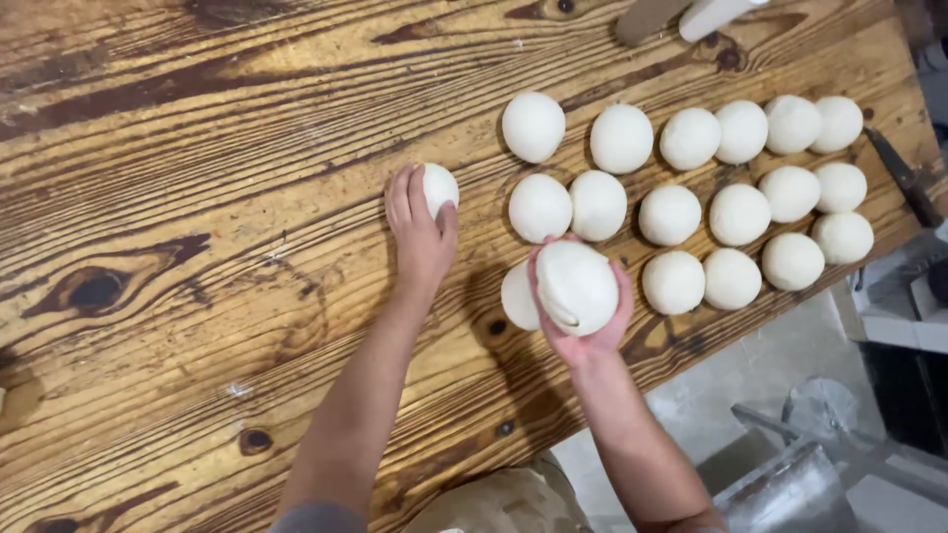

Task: Shape individual pieces of dough into round balls by rolling them against a wooden table

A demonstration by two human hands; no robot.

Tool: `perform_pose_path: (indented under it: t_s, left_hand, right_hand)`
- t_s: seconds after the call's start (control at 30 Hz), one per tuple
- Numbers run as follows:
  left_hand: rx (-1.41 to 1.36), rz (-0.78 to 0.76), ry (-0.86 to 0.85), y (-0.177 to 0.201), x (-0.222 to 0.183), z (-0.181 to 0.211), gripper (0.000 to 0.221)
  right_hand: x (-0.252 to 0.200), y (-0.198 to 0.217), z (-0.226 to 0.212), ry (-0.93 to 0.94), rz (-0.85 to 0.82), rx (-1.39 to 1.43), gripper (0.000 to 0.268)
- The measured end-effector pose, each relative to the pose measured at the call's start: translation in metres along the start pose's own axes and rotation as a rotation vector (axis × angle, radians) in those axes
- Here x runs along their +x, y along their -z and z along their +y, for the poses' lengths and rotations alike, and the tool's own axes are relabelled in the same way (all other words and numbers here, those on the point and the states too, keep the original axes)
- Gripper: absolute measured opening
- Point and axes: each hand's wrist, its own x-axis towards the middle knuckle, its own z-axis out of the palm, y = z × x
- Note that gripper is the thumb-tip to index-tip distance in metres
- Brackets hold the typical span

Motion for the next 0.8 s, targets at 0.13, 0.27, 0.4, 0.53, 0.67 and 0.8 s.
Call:
perform_pose_path:
  t_s: [0.13,0.27,0.4,0.53,0.67,0.8]
  left_hand:
    - [-0.066,-0.047,0.006,0.007,-0.009,0.009,0.062]
    - [-0.094,-0.165,0.011,0.041,-0.009,0.004,0.062]
    - [0.073,-0.187,0.222,0.096,-0.052,0.010,0.058]
    - [-0.060,-0.009,0.246,0.162,-0.118,0.015,0.047]
    - [-0.038,0.047,0.567,0.201,-0.206,0.030,0.055]
    - [0.007,0.168,0.577,0.219,-0.260,0.049,0.045]
  right_hand:
    - [0.058,-0.068,-0.039,0.399,-0.280,-0.085,0.055]
    - [0.134,-0.123,-0.001,1.011,-0.782,-0.654,0.051]
    - [0.217,-0.115,0.027,0.958,-0.702,-1.474,0.048]
    - [0.221,-0.145,0.037,0.766,-0.599,-2.364,0.057]
    - [0.207,-0.166,0.053,1.202,-0.764,-2.109,0.045]
    - [0.222,-0.140,0.082,1.227,-0.865,-2.437,0.060]
